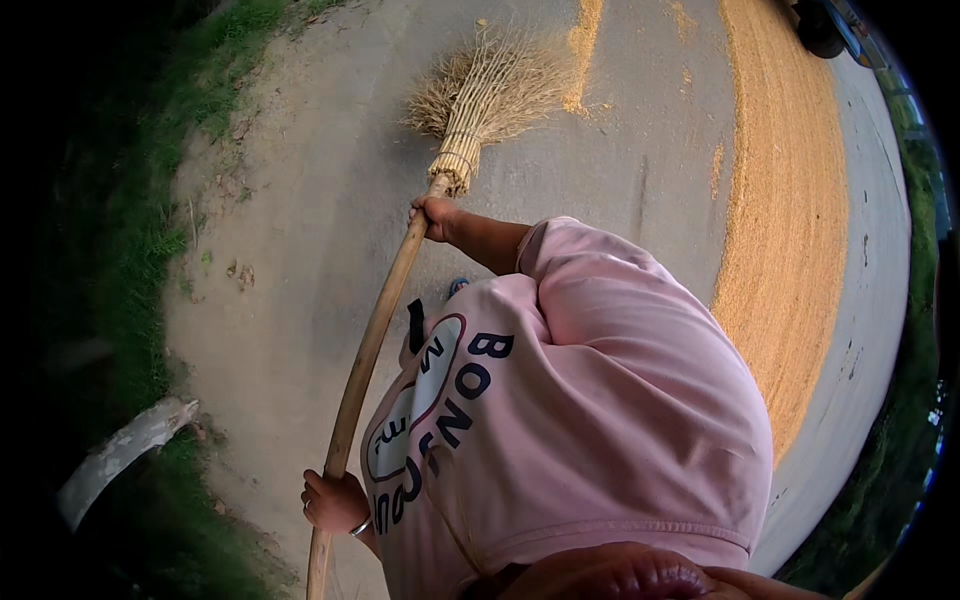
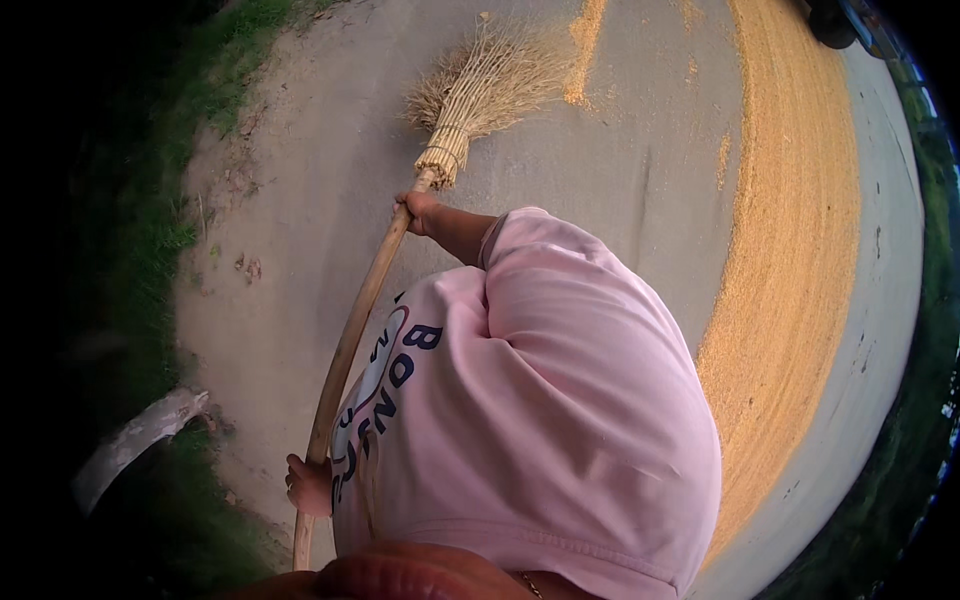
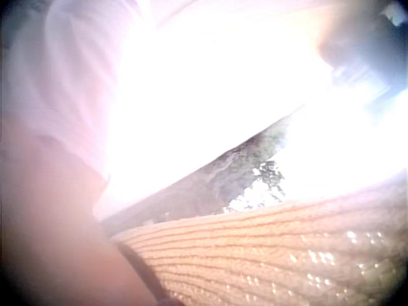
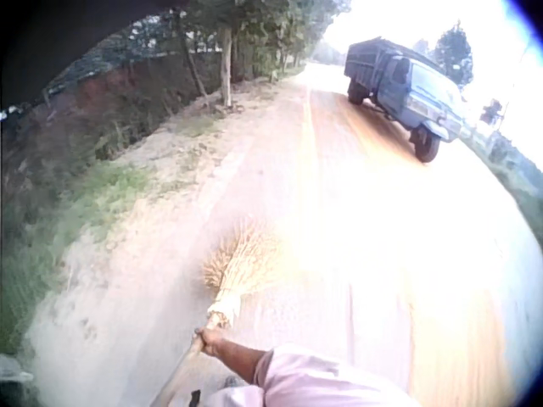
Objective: The person uses a traditional straw broom to sweep a large quantity of grain spread across a paved road. They repeatedly push the grain forward in long strokes, gradually moving the pile along the road surface.
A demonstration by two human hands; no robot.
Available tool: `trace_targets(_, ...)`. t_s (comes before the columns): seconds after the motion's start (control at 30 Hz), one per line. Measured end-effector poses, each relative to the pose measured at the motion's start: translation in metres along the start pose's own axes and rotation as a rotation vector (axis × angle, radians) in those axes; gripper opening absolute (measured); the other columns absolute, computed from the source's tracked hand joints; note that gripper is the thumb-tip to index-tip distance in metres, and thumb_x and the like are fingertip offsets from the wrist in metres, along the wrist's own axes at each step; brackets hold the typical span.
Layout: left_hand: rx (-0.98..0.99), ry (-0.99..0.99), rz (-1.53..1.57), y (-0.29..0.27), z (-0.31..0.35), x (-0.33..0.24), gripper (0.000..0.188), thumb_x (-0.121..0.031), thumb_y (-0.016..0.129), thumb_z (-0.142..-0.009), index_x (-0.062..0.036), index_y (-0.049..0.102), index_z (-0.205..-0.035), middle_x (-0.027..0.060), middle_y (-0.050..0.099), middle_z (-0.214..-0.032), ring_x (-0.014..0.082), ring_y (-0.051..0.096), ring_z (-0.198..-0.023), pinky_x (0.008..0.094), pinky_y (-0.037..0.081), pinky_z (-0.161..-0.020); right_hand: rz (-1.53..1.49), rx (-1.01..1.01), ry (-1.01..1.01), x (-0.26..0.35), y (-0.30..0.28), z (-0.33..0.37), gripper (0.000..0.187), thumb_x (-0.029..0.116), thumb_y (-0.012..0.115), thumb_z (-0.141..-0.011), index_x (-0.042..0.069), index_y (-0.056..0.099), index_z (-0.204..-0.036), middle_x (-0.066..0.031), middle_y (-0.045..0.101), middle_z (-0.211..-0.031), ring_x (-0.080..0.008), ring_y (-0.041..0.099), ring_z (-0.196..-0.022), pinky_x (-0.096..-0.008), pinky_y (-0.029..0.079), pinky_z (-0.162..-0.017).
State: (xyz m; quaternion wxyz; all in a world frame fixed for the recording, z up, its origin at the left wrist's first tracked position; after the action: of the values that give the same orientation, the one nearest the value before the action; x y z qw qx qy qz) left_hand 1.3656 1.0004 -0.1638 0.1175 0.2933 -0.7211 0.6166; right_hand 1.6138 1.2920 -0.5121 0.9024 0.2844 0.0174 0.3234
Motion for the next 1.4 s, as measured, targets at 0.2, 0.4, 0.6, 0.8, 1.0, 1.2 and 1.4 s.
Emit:
trace_targets(0.2, 0.016, -0.005, -0.189, -0.119, -0.010, -0.235, 0.017, -0.012, 0.055, -0.060, -0.0118, 0.041, -0.070, 0.0020, 0.045, -0.055, 0.0215, 0.050, -0.054, 0.0337, 0.037, -0.046, 0.024, 0.105, 0.077, 0.181, -0.110, -0.037, 0.006, 0.007, 0.046, -0.079, 0.003, 0.042, -0.079, -0.0082, 0.046, -0.059, -0.0211, 0.047, -0.052, -0.0342, 0.045, -0.053)
trace_targets(0.4, -0.038, 0.217, -0.184, -0.261, -0.049, -0.929, 0.019, -0.011, 0.057, -0.059, -0.0106, 0.041, -0.070, 0.0030, 0.046, -0.057, 0.0227, 0.049, -0.056, 0.0338, 0.038, -0.048, -0.225, 0.221, 0.068, 0.748, -0.542, -0.197, 0.009, 0.004, 0.047, -0.078, 0.002, 0.040, -0.083, -0.0085, 0.046, -0.064, -0.0207, 0.051, -0.057, -0.0355, 0.048, -0.056)
trace_targets(0.6, -0.102, 0.475, -0.079, -0.407, -0.139, -1.853, 0.020, -0.010, 0.059, -0.057, -0.0112, 0.042, -0.068, 0.0016, 0.044, -0.057, 0.0205, 0.048, -0.056, 0.0326, 0.037, -0.052, -0.507, 0.079, -0.002, 1.475, -1.057, -0.432, 0.006, 0.006, 0.045, -0.079, 0.003, 0.040, -0.081, -0.0068, 0.044, -0.062, -0.0192, 0.047, -0.054, -0.0331, 0.046, -0.055)
trace_targets(0.8, -0.190, 0.598, 0.167, -0.494, -0.251, -2.556, 0.016, -0.009, 0.055, -0.057, -0.0129, 0.042, -0.065, 0.0008, 0.044, -0.058, 0.0187, 0.047, -0.057, 0.0302, 0.035, -0.052, -0.593, -0.105, -0.184, 2.120, -1.412, -0.575, 0.005, 0.009, 0.043, -0.079, 0.005, 0.040, -0.077, -0.0048, 0.042, -0.058, -0.0179, 0.043, -0.051, -0.0317, 0.043, -0.051)
trace_targets(1.0, -0.088, 0.474, 0.091, -0.769, -0.424, -2.425, 0.018, -0.009, 0.056, -0.055, -0.0121, 0.042, -0.065, 0.0019, 0.045, -0.059, 0.0207, 0.048, -0.058, 0.0320, 0.036, -0.054, -0.611, -0.115, -0.050, 2.230, -1.186, -0.422, 0.005, 0.008, 0.044, -0.076, 0.006, 0.039, -0.075, -0.0046, 0.040, -0.056, -0.0180, 0.041, -0.051, -0.0324, 0.042, -0.050)
trace_targets(1.2, -0.112, 0.131, -0.206, -0.946, -0.462, -1.968, 0.022, -0.014, 0.059, -0.052, -0.0115, 0.042, -0.067, 0.0035, 0.044, -0.060, 0.0216, 0.048, -0.060, 0.0329, 0.037, -0.056, -0.449, 0.091, 0.211, 2.065, -0.743, -0.167, 0.011, 0.012, 0.047, -0.076, 0.008, 0.039, -0.069, -0.0057, 0.040, -0.056, -0.0195, 0.042, -0.052, -0.0326, 0.041, -0.051)
trace_targets(1.4, -0.010, 0.073, -0.261, -0.860, -0.410, -2.050, 0.023, -0.016, 0.060, -0.055, -0.0108, 0.043, -0.069, 0.0045, 0.046, -0.063, 0.0233, 0.049, -0.065, 0.0350, 0.037, -0.059, -0.447, 0.106, 0.319, 2.041, -0.832, -0.254, 0.009, 0.011, 0.049, -0.074, 0.007, 0.041, -0.071, -0.0056, 0.041, -0.057, -0.0193, 0.043, -0.050, -0.0330, 0.042, -0.049)
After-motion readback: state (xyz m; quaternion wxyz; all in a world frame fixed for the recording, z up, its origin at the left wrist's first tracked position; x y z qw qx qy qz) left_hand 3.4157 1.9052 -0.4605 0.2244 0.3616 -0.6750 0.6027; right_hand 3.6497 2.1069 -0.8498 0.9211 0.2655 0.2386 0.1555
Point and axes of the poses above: each hand's wrist, its own z-axis away from the middle knuckle, its own y-axis out of the palm, x = y × z, the point moved 2 cm from there along -z, towards the middle knuckle
